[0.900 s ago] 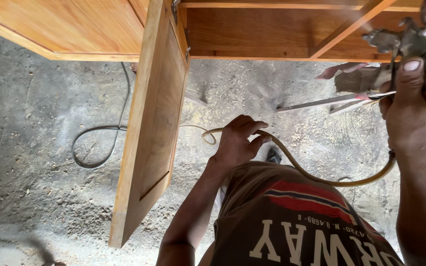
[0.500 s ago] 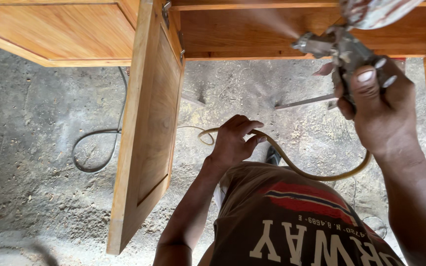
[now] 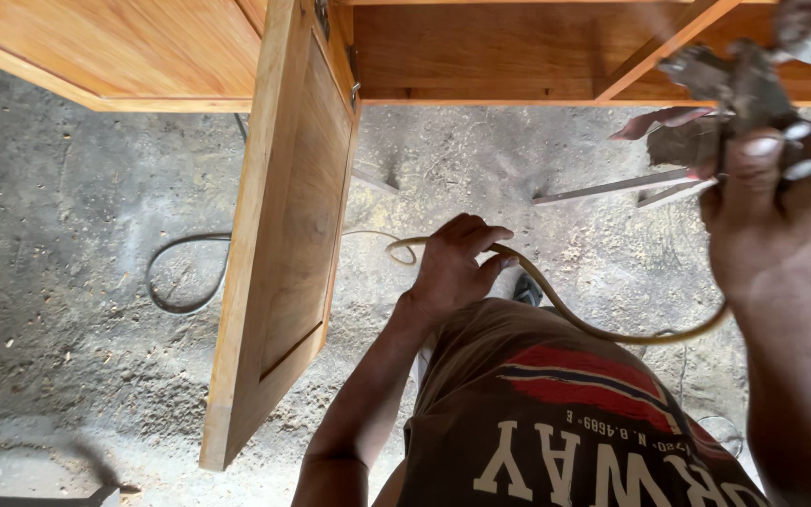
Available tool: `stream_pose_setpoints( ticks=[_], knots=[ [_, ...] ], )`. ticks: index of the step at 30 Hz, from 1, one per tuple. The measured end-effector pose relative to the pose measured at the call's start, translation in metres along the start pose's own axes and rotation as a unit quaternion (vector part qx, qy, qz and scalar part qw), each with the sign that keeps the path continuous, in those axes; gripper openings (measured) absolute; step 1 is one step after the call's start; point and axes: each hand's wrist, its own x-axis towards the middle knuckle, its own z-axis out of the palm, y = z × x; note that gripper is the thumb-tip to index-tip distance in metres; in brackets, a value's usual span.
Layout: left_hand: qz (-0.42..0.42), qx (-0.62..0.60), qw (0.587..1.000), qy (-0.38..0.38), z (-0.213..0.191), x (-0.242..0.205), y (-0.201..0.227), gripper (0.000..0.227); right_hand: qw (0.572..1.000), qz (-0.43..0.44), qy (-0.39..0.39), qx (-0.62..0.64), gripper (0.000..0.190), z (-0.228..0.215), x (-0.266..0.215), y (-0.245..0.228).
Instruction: The person uses a spray gun to apply a finish to the interior and exterior surfaces of a wooden cabinet. They move around the cabinet, spraying the inside shelves, the door, and the frame while holding the air hose.
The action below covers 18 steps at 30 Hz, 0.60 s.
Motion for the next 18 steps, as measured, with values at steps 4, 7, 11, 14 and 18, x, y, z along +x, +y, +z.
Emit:
stream_pose_setpoints(
  ticks=[4,7,11,14,18],
  knots=[
    [-0.001,0.033,0.999,0.03,-0.011,-0.009,-0.012,0.03,0.997,-0.07,-0.039,0.003,0.054,0.041,0.009,0.013],
    [-0.012,0.063,0.997,0.05,-0.02,-0.017,-0.029,0.03,0.989,-0.129,-0.056,-0.045,0.056,0.072,0.021,0.024],
    [-0.035,0.074,0.993,0.09,-0.02,-0.038,-0.047,0.029,0.98,-0.182,-0.077,-0.023,0.061,0.103,0.034,0.038],
    [-0.019,0.074,0.991,0.114,-0.014,-0.045,-0.047,0.029,0.97,-0.233,-0.04,-0.058,0.054,0.112,0.043,0.036],
    [-0.033,0.086,0.991,0.098,-0.011,-0.043,-0.033,0.029,0.99,-0.115,-0.041,-0.068,0.054,0.112,0.038,0.023]
  ],
)
